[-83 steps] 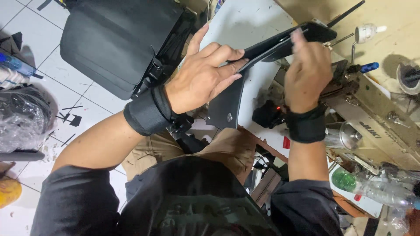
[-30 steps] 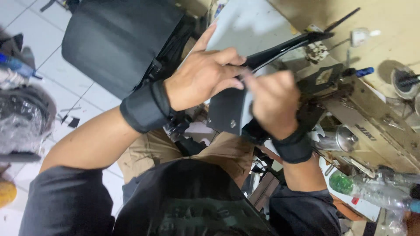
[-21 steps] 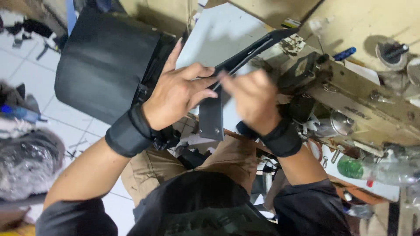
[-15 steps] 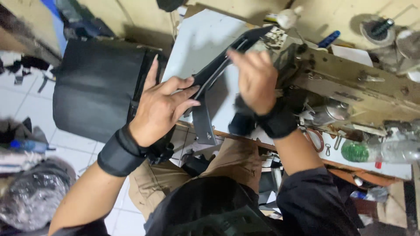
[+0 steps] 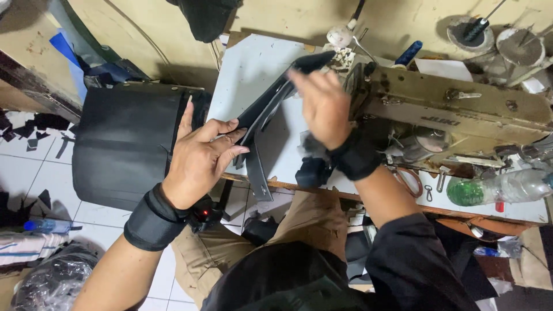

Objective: The person applies finish to the edges of leather bag components using an applicator and a cloth.

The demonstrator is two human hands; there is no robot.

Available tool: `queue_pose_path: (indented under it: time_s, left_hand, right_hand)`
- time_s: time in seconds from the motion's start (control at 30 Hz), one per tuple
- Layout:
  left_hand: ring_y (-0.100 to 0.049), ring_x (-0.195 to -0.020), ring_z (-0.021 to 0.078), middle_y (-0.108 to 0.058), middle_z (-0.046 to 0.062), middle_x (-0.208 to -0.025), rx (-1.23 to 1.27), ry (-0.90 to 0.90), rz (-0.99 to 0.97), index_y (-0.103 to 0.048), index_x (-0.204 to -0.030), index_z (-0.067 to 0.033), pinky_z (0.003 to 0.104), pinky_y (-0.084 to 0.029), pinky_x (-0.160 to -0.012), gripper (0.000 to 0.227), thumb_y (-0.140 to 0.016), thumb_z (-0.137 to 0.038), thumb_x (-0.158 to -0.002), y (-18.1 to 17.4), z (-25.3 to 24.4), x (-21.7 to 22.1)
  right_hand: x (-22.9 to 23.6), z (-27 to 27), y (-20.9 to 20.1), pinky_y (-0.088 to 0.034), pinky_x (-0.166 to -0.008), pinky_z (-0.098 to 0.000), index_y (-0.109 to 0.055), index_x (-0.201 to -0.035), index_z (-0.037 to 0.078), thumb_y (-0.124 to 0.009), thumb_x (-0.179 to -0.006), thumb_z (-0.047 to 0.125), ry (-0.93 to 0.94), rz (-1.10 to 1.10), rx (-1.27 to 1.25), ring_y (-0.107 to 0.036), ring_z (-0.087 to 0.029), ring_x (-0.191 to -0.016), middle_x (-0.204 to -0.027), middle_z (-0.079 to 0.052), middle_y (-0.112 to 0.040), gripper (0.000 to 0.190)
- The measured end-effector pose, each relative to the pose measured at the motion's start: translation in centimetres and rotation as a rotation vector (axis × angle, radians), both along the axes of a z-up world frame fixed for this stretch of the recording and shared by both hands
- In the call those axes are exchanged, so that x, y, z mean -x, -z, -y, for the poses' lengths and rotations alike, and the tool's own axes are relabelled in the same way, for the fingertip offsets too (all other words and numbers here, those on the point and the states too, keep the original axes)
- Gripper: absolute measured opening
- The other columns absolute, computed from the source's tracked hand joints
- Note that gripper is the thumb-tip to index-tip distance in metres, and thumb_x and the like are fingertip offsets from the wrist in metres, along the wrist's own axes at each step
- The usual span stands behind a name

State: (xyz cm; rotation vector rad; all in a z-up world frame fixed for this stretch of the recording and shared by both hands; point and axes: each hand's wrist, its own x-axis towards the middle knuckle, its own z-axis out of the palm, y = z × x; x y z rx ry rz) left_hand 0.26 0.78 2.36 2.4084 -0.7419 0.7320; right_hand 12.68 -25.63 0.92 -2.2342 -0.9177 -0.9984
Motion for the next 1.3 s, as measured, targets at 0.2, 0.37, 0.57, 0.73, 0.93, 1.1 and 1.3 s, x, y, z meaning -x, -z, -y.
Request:
queue_pose_path:
  time_s: [0.2,0.37,0.57,0.73,0.93,1.1,1.3]
  left_hand:
    - [-0.067,-0.109,0.0225,-0.071,0.007,-0.114,-0.005,0.0,-0.005,-0.079,-0.114,-0.0073,0.058,-0.021,-0.125,0.032,-0.078,-0.024,-0.087,0.1,-0.1,-0.1]
    - [-0.067,-0.108,0.023,-0.071,0.006,-0.114,0.0,0.01,-0.006,-0.079,-0.113,-0.0067,0.059,-0.024,-0.124,0.033,-0.078,-0.025,-0.087,0.0,0.1,0.0]
    - [-0.067,-0.105,0.0269,-0.068,0.009,-0.111,-0.01,0.057,0.017,-0.077,-0.112,-0.0046,0.051,-0.037,-0.114,0.033,-0.078,-0.025,-0.086,-1.3,0.1,-0.5]
    - [-0.064,-0.098,0.0332,-0.063,0.013,-0.104,-0.089,0.174,-0.1,-0.074,-0.113,-0.0001,0.039,-0.049,-0.091,0.039,-0.077,-0.028,-0.086,-5.2,0.4,-1.4]
    - [-0.057,-0.106,0.0277,-0.063,0.007,-0.108,-0.478,0.348,0.032,-0.075,-0.109,-0.0051,0.04,-0.049,-0.091,0.03,-0.067,-0.015,-0.082,-6.7,1.1,-4.2]
    - [-0.053,-0.113,0.0238,-0.062,0.002,-0.107,-0.8,0.393,0.156,-0.077,-0.098,-0.0128,0.041,-0.046,-0.094,0.024,-0.066,-0.016,-0.077,-7.5,2.1,-6.2]
    - [-0.059,-0.109,0.0232,-0.064,0.002,-0.099,-0.708,0.285,0.324,-0.076,-0.098,-0.0129,0.041,-0.045,-0.099,0.022,-0.062,-0.017,-0.081,-6.1,-0.9,-9.1]
  right_hand:
    - [2.3,-1.3,0.3,-0.043,-0.069,-0.0353,-0.074,-0.125,0.003,-0.062,-0.099,0.001,-0.023,0.011,0.063,-0.05,-0.022,-0.079,-0.084,-0.008,-0.061,0.028]
    - [1.9,-0.6,-0.2,-0.043,-0.065,-0.0384,-0.075,-0.122,0.002,-0.061,-0.096,-0.001,-0.104,-0.007,0.071,-0.051,-0.026,-0.074,-0.079,-0.009,-0.06,0.03]
    - [1.2,0.9,-1.1,-0.051,-0.075,-0.0393,-0.072,-0.124,0.002,-0.061,-0.1,-0.002,0.078,0.003,0.005,-0.059,-0.027,-0.086,-0.095,-0.014,-0.064,0.027]
    - [6.1,-1.7,-1.8,-0.054,-0.075,-0.0317,-0.065,-0.134,-0.004,-0.059,-0.104,-0.005,-0.205,-0.155,-0.189,-0.064,-0.021,-0.087,-0.104,-0.016,-0.066,0.03]
    - [5.9,-2.3,-0.7,-0.06,-0.086,-0.0288,-0.059,-0.14,-0.005,-0.052,-0.11,-0.002,-0.399,-0.335,-0.292,-0.068,-0.02,-0.1,-0.118,-0.015,-0.065,0.031]
    - [3.6,-2.0,0.7,-0.06,-0.086,-0.0295,-0.059,-0.14,-0.005,-0.051,-0.113,0.004,-0.419,-0.422,-0.397,-0.069,-0.017,-0.1,-0.118,-0.013,-0.064,0.03]
    - [3.3,0.0,-3.5,-0.066,-0.08,-0.0312,-0.057,-0.141,-0.005,-0.049,-0.113,0.003,-0.501,-0.402,-0.482,-0.071,-0.021,-0.112,-0.127,-0.013,-0.059,0.03]
